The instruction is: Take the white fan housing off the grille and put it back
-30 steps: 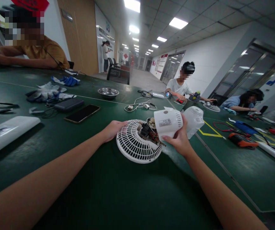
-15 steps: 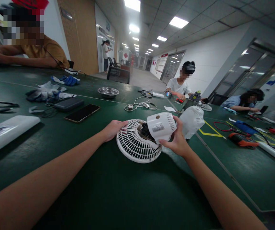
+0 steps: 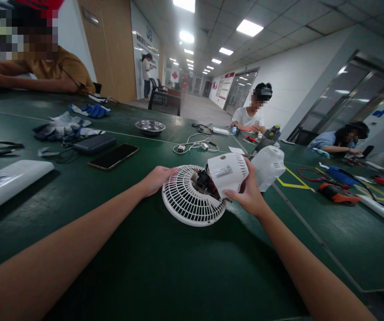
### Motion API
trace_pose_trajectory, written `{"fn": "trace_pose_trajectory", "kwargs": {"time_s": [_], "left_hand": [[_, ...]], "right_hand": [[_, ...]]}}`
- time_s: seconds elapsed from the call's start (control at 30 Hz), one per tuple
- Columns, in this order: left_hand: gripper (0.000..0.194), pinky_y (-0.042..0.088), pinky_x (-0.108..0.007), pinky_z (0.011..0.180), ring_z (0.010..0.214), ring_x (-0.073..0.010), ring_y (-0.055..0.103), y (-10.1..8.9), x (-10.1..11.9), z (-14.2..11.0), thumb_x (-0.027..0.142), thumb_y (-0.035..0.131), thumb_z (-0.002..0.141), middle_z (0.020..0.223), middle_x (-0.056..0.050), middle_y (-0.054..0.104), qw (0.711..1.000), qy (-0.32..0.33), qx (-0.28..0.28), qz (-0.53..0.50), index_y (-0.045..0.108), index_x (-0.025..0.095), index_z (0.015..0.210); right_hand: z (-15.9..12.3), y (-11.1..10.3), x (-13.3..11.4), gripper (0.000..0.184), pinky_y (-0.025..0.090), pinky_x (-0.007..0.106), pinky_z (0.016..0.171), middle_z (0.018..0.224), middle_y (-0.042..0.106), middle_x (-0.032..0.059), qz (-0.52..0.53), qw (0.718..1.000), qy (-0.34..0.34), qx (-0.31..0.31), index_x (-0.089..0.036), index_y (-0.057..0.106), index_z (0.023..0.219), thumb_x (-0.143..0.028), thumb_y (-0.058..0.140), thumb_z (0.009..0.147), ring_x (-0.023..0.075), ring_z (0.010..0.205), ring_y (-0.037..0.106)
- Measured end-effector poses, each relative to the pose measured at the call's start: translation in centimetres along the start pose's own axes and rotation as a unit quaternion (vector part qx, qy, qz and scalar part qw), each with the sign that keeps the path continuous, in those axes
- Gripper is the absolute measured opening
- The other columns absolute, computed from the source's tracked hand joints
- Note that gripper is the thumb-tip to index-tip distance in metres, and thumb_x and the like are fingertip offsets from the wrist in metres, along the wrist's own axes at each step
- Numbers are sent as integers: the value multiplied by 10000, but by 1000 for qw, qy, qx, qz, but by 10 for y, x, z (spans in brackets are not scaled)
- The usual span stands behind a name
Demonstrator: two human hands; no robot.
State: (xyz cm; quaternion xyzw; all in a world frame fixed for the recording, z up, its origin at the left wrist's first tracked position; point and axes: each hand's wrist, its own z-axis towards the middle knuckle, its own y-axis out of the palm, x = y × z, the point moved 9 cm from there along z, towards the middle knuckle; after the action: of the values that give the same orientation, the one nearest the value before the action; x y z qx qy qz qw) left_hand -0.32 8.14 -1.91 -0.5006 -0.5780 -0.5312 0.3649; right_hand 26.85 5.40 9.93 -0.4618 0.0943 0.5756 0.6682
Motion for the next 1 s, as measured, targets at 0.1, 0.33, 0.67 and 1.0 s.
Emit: {"fn": "trace_pose_trajectory", "kwargs": {"time_s": [0.1,0.33,0.67,1.0], "left_hand": [[221,535,-334,699,713,-192,684,-2,0,1,313,690,862,813,-118,749,1000,-2,19,11,751,102,878],[208,545,-293,656,684,-179,683,-6,4,-1,308,694,855,785,-94,754,993,25,103,59,742,113,801],[100,587,-313,683,723,-181,705,-4,2,0,240,696,847,837,-75,762,988,18,147,53,734,188,772],[127,597,-307,685,802,-194,722,3,7,-8,230,656,885,868,-78,761,986,16,148,78,739,190,799]], "right_hand": [[2,3,1,1045,509,509,1019,1471,441,96,13,1000,14,-7,-332,206,1506,-429,837,679,359,1306,486],[5,7,-2,1061,543,549,945,1448,469,63,-8,999,12,-48,-341,227,1519,-480,840,664,369,1219,558],[4,4,-1,1113,488,612,992,1493,420,38,-76,995,-24,-58,-384,146,1543,-643,775,662,407,1280,503],[0,14,-17,1081,440,591,1043,1585,271,51,-146,982,-67,-103,-331,95,1555,-649,710,724,407,1370,407]]}}
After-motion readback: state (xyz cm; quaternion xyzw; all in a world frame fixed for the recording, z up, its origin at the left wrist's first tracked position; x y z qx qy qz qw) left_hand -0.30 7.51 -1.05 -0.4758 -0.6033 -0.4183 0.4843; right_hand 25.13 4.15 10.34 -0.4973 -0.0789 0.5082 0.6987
